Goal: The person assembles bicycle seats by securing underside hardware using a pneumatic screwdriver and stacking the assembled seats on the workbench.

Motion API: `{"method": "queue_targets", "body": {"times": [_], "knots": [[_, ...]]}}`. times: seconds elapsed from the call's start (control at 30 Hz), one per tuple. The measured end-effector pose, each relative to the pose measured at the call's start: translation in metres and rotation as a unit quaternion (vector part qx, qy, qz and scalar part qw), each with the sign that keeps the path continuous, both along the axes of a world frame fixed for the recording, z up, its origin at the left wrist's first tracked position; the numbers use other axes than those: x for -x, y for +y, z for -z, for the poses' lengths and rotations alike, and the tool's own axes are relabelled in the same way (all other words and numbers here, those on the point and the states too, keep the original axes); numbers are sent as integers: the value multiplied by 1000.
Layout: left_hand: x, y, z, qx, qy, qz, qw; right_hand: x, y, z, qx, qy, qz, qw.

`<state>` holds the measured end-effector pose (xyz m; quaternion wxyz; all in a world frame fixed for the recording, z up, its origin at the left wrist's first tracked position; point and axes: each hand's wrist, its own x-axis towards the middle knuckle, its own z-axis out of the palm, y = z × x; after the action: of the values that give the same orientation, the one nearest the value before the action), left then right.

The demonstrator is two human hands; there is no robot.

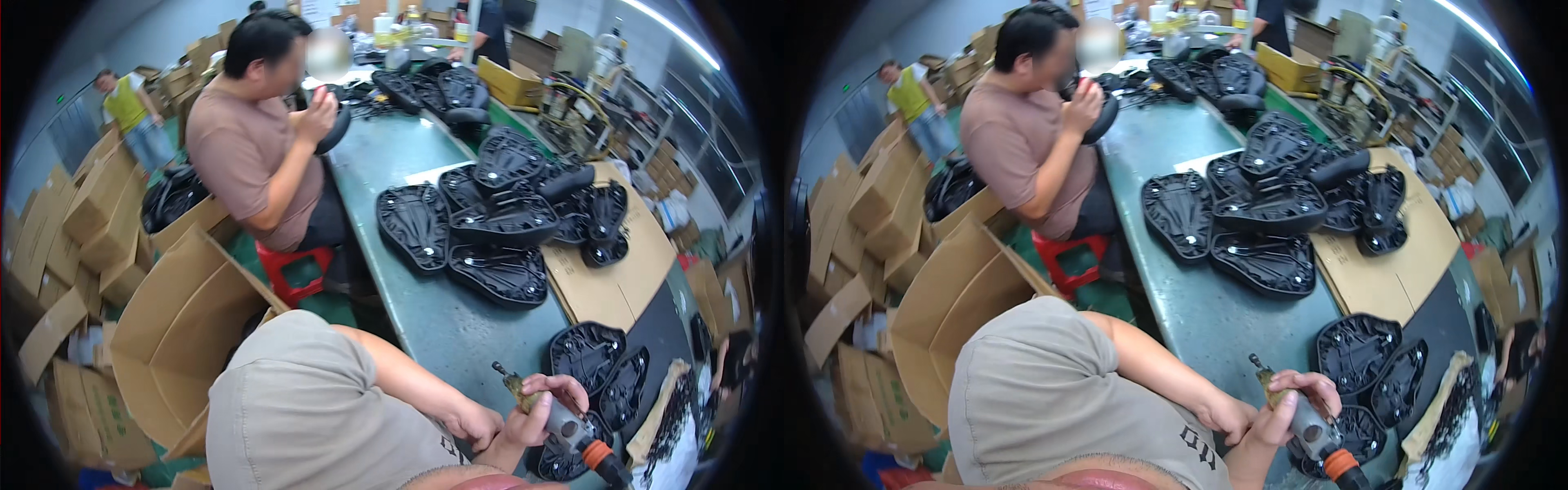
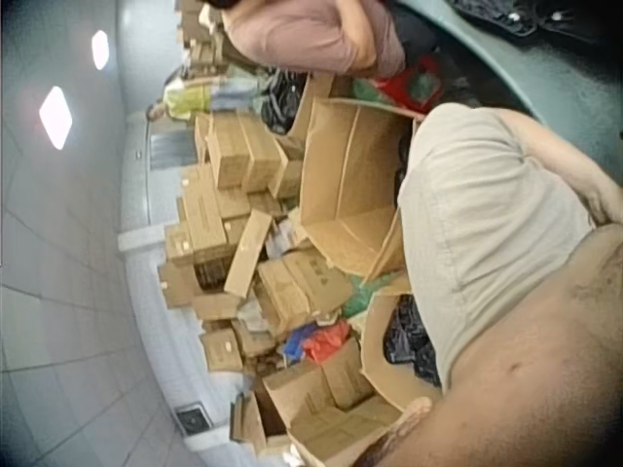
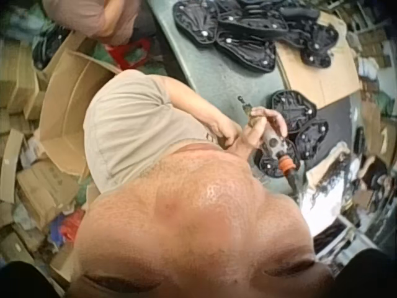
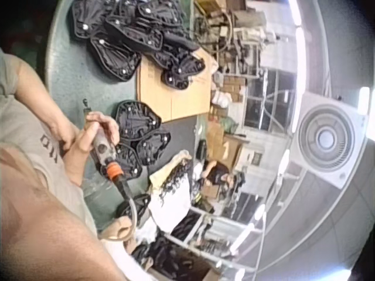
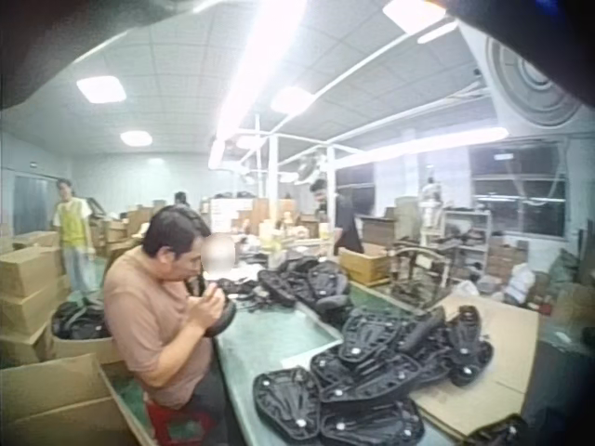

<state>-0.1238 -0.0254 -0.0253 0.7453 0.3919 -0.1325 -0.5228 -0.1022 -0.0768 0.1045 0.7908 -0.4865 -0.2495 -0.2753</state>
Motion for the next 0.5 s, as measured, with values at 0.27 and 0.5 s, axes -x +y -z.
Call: {"method": "queue_targets", "body": {"times": [0.27,0.5], "knots": [[4,14,-27,19,24,27,999,1,-10,4,32,-28,4,999],[20,6,-18,13,87,12,996,10,-11,7,54,-38,-8,998]]}}
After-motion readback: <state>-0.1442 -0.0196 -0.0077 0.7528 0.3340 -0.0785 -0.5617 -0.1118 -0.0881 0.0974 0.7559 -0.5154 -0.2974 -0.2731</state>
